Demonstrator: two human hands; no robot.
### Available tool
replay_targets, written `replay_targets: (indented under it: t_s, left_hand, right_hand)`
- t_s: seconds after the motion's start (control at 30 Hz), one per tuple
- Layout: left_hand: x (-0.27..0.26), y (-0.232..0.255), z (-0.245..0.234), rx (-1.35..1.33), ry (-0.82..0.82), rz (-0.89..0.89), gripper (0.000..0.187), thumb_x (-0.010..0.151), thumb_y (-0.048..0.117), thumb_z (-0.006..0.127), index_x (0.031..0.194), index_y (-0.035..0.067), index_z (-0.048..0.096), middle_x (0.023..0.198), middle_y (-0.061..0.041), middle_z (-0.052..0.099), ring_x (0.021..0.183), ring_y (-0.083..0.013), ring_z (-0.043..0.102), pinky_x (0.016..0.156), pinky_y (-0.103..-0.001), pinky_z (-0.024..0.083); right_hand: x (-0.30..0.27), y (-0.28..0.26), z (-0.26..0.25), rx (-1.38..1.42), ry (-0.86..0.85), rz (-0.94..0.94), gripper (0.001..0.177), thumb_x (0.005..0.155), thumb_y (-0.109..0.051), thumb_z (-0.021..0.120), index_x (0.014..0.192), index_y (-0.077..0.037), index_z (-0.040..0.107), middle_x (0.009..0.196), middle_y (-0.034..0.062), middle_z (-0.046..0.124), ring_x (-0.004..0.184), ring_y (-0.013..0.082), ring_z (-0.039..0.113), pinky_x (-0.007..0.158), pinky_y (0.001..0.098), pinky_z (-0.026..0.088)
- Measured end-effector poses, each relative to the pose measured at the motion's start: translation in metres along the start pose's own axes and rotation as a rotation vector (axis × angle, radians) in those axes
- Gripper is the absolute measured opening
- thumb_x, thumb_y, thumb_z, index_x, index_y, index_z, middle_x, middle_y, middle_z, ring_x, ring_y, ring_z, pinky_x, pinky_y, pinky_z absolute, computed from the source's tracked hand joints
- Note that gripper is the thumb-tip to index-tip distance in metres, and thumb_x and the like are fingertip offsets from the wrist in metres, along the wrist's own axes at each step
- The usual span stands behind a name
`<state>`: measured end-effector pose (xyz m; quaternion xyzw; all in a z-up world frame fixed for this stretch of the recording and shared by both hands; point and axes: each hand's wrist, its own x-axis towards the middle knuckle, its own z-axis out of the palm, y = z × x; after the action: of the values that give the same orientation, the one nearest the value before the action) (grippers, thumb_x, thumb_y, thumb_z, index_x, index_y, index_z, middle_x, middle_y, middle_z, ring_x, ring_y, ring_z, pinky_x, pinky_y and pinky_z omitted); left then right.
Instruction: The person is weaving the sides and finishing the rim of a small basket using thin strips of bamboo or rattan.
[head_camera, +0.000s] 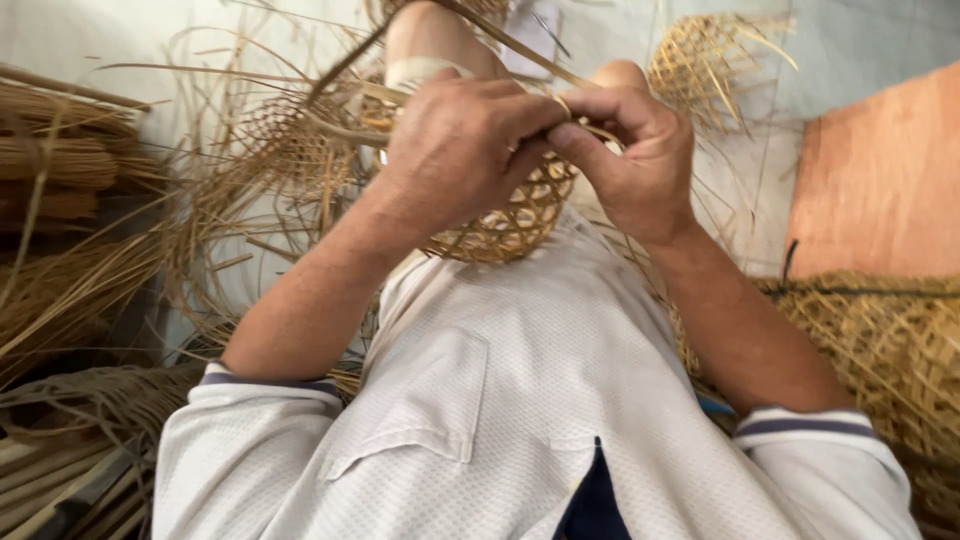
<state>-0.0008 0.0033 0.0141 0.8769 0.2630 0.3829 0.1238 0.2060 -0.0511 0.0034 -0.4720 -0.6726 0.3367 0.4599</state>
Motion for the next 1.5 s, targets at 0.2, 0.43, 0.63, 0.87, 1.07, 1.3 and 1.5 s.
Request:
replay_targets:
  t_s: [0.2,0.43,0.63,0.87,1.07,1.3,1.5]
  left_hand:
    - [-0.002,-0.003,0.011,0.030,-0.031,-0.028,0.008,0.096,0.019,0.077,0.101,0.014,0.077,0.081,0.002,0.078,0.068,-0.0101,0.070,0.063,-0.029,0.056]
    - [0.000,0.001,0.006,0.002,-0.086,-0.130,0.024,0.099,0.032,0.070,0.107,0.014,0.058,0.061,0.003,0.065,0.046,-0.0122,0.058,0.042,-0.030,0.046]
    - [-0.007,0.000,0.002,-0.052,-0.097,-0.083,0.025,0.085,0.023,0.082,0.107,0.017,0.073,0.079,0.005,0.079,0.065,-0.0112,0.074,0.057,-0.029,0.056]
    - [-0.010,-0.006,0.007,-0.040,-0.076,-0.056,0.021,0.088,0.028,0.079,0.105,0.017,0.071,0.079,0.003,0.077,0.066,-0.0152,0.071,0.062,-0.034,0.052]
    - [-0.009,0.003,0.002,-0.039,-0.082,0.037,0.013,0.093,0.016,0.079,0.105,0.012,0.073,0.083,0.002,0.077,0.068,-0.0133,0.069,0.062,-0.031,0.053]
    - [-0.010,0.001,-0.001,0.024,-0.117,0.030,0.010,0.094,0.014,0.079,0.103,0.012,0.074,0.082,0.004,0.075,0.066,-0.0109,0.066,0.069,-0.033,0.053]
    - [-0.013,-0.011,0.007,0.001,-0.070,0.080,0.007,0.093,0.011,0.079,0.100,0.013,0.077,0.084,0.001,0.078,0.064,-0.0082,0.067,0.055,-0.024,0.052]
  right_hand:
    - [-0.003,0.013,-0.004,0.058,0.032,0.034,0.012,0.096,0.007,0.077,0.104,0.003,0.069,0.100,0.0077,0.069,0.084,0.0106,0.061,0.078,0.0209,0.052]
    - [-0.002,0.007,-0.014,0.019,-0.054,0.015,0.014,0.094,0.009,0.074,0.101,0.002,0.065,0.118,0.0127,0.071,0.097,0.0141,0.065,0.089,0.0233,0.056]
    - [0.015,-0.004,-0.030,0.053,-0.301,0.079,0.008,0.095,0.006,0.066,0.096,-0.001,0.066,0.107,0.0044,0.069,0.088,0.0108,0.059,0.081,0.0216,0.049]
    - [0.042,-0.010,-0.042,-0.250,-0.380,0.287,0.005,0.093,-0.001,0.069,0.092,0.000,0.073,0.066,0.0005,0.059,0.055,0.0087,0.045,0.047,0.0223,0.034]
    - [0.030,-0.027,-0.039,-0.362,-0.357,0.095,0.004,0.095,-0.001,0.068,0.094,0.003,0.069,0.066,0.0017,0.060,0.051,0.0091,0.042,0.044,0.0236,0.033]
    - [0.035,-0.013,-0.037,-0.316,-0.332,-0.005,0.007,0.098,0.005,0.066,0.091,0.003,0.064,0.067,0.0012,0.057,0.054,0.0091,0.043,0.047,0.0243,0.036]
    - [0.035,-0.011,-0.035,-0.333,-0.315,0.150,0.005,0.096,-0.004,0.066,0.091,-0.003,0.066,0.063,-0.0032,0.053,0.051,0.0068,0.038,0.045,0.0231,0.032]
